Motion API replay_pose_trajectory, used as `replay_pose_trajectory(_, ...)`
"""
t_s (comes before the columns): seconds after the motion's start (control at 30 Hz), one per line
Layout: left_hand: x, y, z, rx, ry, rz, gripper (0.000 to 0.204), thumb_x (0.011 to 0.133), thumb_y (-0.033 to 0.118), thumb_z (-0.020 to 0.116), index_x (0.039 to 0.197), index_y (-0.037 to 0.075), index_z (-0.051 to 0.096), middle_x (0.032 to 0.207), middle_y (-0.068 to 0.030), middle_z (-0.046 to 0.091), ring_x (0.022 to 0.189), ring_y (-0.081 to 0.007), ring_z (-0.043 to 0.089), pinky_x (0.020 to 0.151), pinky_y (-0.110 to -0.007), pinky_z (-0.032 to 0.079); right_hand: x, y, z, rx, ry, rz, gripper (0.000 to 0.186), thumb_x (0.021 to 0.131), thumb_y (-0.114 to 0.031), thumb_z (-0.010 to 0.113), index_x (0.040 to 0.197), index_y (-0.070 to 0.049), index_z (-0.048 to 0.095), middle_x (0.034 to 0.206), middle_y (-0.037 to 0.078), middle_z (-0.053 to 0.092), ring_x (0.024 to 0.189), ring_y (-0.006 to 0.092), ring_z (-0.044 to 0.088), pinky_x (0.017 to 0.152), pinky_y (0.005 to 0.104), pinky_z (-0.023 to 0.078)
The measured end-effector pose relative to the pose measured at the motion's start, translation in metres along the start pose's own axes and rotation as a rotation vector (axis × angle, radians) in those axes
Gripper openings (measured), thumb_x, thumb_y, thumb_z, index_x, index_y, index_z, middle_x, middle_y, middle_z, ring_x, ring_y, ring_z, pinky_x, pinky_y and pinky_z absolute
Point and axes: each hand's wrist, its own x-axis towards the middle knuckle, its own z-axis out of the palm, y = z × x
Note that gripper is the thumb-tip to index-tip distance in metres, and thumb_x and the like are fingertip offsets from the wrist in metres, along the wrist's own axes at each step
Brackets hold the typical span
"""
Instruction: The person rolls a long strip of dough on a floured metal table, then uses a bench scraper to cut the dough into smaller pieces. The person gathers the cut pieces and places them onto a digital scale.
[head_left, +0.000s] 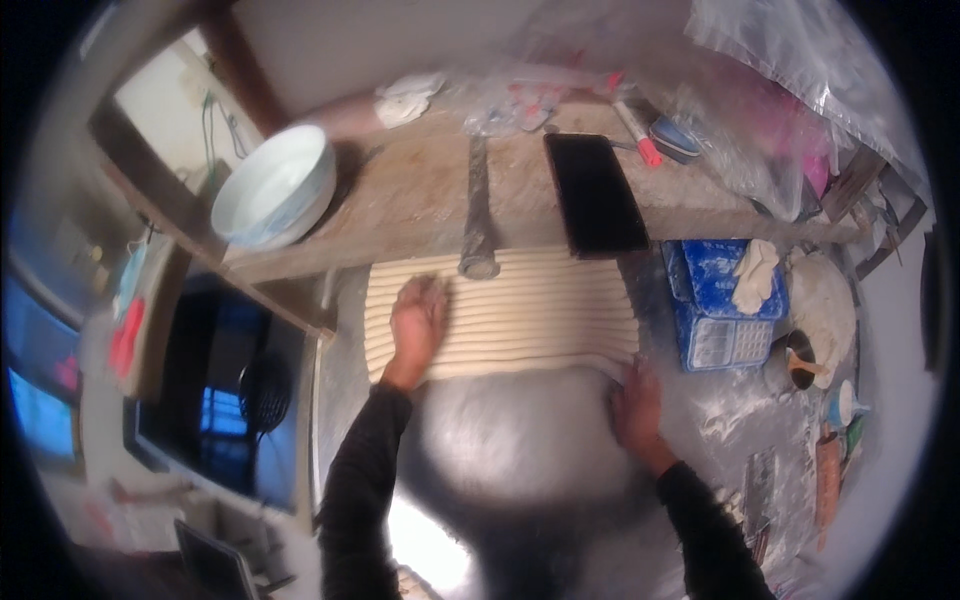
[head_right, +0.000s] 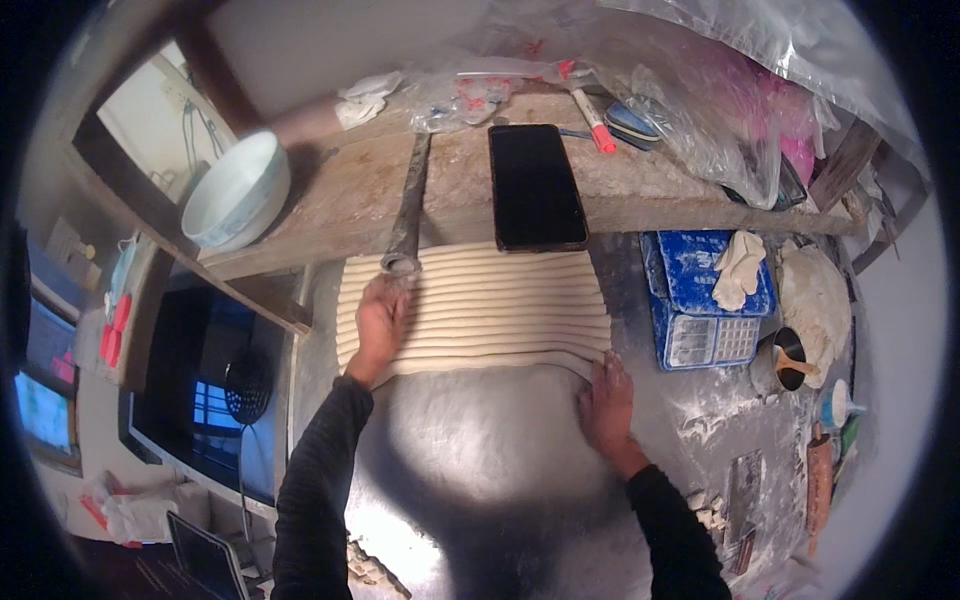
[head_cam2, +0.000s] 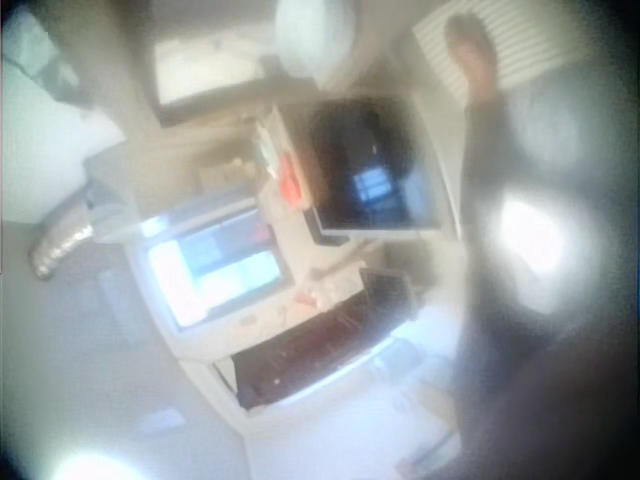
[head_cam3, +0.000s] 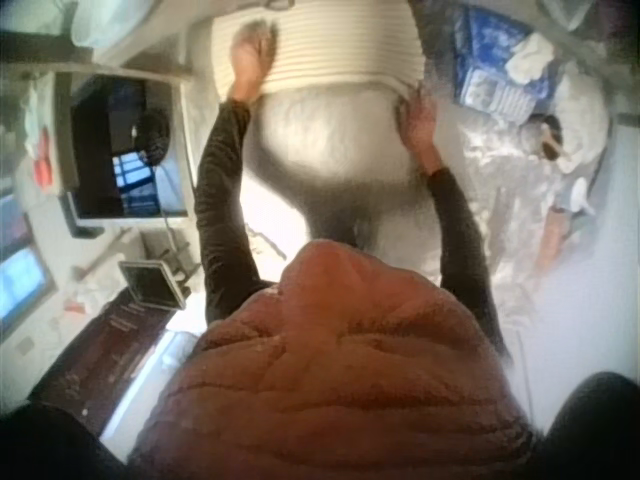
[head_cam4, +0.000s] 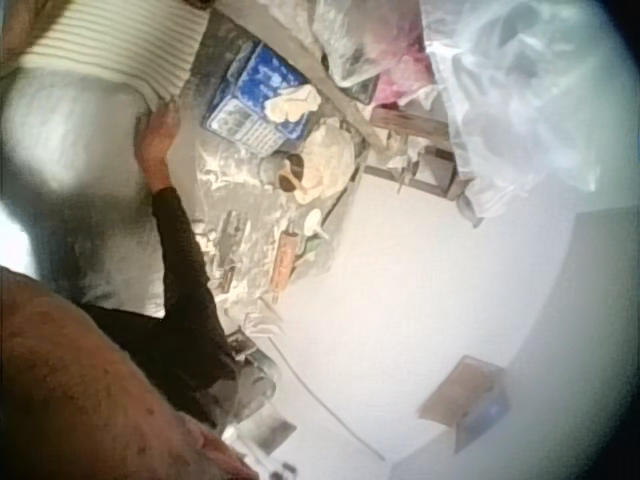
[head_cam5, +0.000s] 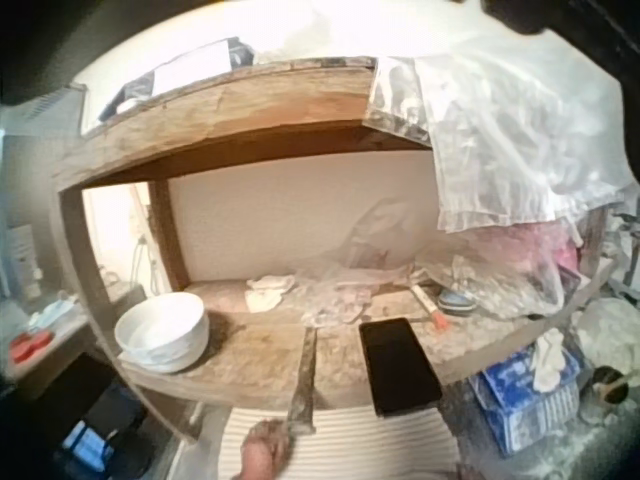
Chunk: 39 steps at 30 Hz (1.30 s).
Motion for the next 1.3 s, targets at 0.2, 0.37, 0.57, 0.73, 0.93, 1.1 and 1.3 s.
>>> replay_pose_trajectory(0.2, 0.048, -0.09, 0.095, 0.103, -0.006, -0.038, 0.02, 0.093, 0.021, 0.064, 0.097, 0.003, 0.072, 0.091, -0.0213, 0.07, 0.086, -0.0443, 0.065, 0.074, -0.051, 0.052, 0.009, -0.013, 0.004, 0.024, -0.089, 0.036, 0.062, 0.083, -0.018, 0.068, 0.139, 0.002, 0.049, 0.149, 0.027, 0.042, 0.141, 0.0452, 0.038, 0.112, 0.0584, 0.031)
replay_pose_trajectory(0.37, 0.058, -0.083, 0.118, 0.035, -0.133, -0.105, 0.023, 0.094, 0.023, 0.063, 0.102, 0.003, 0.071, 0.095, -0.0211, 0.07, 0.089, -0.0425, 0.066, 0.077, -0.05, 0.052, 0.001, 0.001, 0.004, 0.011, -0.084, 0.03, 0.063, 0.084, -0.02, 0.067, 0.141, 0.001, 0.048, 0.15, 0.026, 0.042, 0.141, 0.0452, 0.038, 0.111, 0.06, 0.031)
replay_pose_trajectory(0.57, 0.058, -0.085, 0.101, 0.038, -0.182, -0.168, 0.026, 0.096, 0.026, 0.063, 0.109, 0.004, 0.069, 0.099, -0.0209, 0.07, 0.092, -0.0402, 0.066, 0.081, -0.048, 0.052, 0.005, -0.004, 0.001, 0.03, -0.149, 0.055, 0.062, 0.085, -0.021, 0.066, 0.141, 0.001, 0.048, 0.15, 0.027, 0.042, 0.141, 0.0455, 0.038, 0.109, 0.0616, 0.033)
replay_pose_trajectory(0.73, 0.065, -0.087, 0.078, 0.007, -0.212, -0.222, 0.03, 0.097, 0.028, 0.062, 0.115, 0.005, 0.068, 0.103, -0.0207, 0.07, 0.095, -0.0383, 0.067, 0.084, -0.046, 0.052, 0.003, -0.001, 0.005, 0.011, -0.108, 0.039, 0.062, 0.086, -0.02, 0.065, 0.141, 0.002, 0.047, 0.149, 0.026, 0.042, 0.14, 0.0455, 0.039, 0.108, 0.0603, 0.035)
replay_pose_trajectory(0.93, 0.049, -0.085, 0.044, -0.027, -0.229, -0.276, 0.034, 0.098, 0.03, 0.062, 0.122, 0.005, 0.067, 0.107, -0.0205, 0.07, 0.099, -0.0361, 0.067, 0.088, -0.044, 0.052, 0.004, -0.001, 0.009, 0.042, -0.117, 0.066, 0.063, 0.087, -0.018, 0.064, 0.144, 0.002, 0.045, 0.152, 0.027, 0.04, 0.14, 0.0463, 0.039, 0.112, 0.0574, 0.032)
replay_pose_trajectory(1.1, 0.062, -0.029, 0.008, -0.15, -0.246, -0.319, 0.038, 0.1, 0.032, 0.061, 0.127, 0.006, 0.066, 0.111, -0.0203, 0.07, 0.102, -0.0342, 0.068, 0.091, -0.043, 0.052, 0.004, 0.0, 0.008, 0.016, -0.053, 0.023, 0.06, 0.085, -0.019, 0.067, 0.138, 0.002, 0.048, 0.148, 0.025, 0.043, 0.136, 0.0453, 0.042, 0.107, 0.0571, 0.037)
replay_pose_trajectory(1.3, 0.007, 0.042, 0.001, 0.023, -0.42, 0.167, 0.071, 0.097, 0.058, 0.056, 0.152, 0.016, 0.045, 0.158, -0.0147, 0.041, 0.148, -0.042, 0.032, 0.117, -0.056, 0.033, 0.002, 0.0, 0.008, 0.046, -0.04, 0.004, 0.06, 0.085, -0.018, 0.066, 0.139, 0.002, 0.048, 0.148, 0.026, 0.043, 0.137, 0.0455, 0.041, 0.108, 0.0561, 0.037)
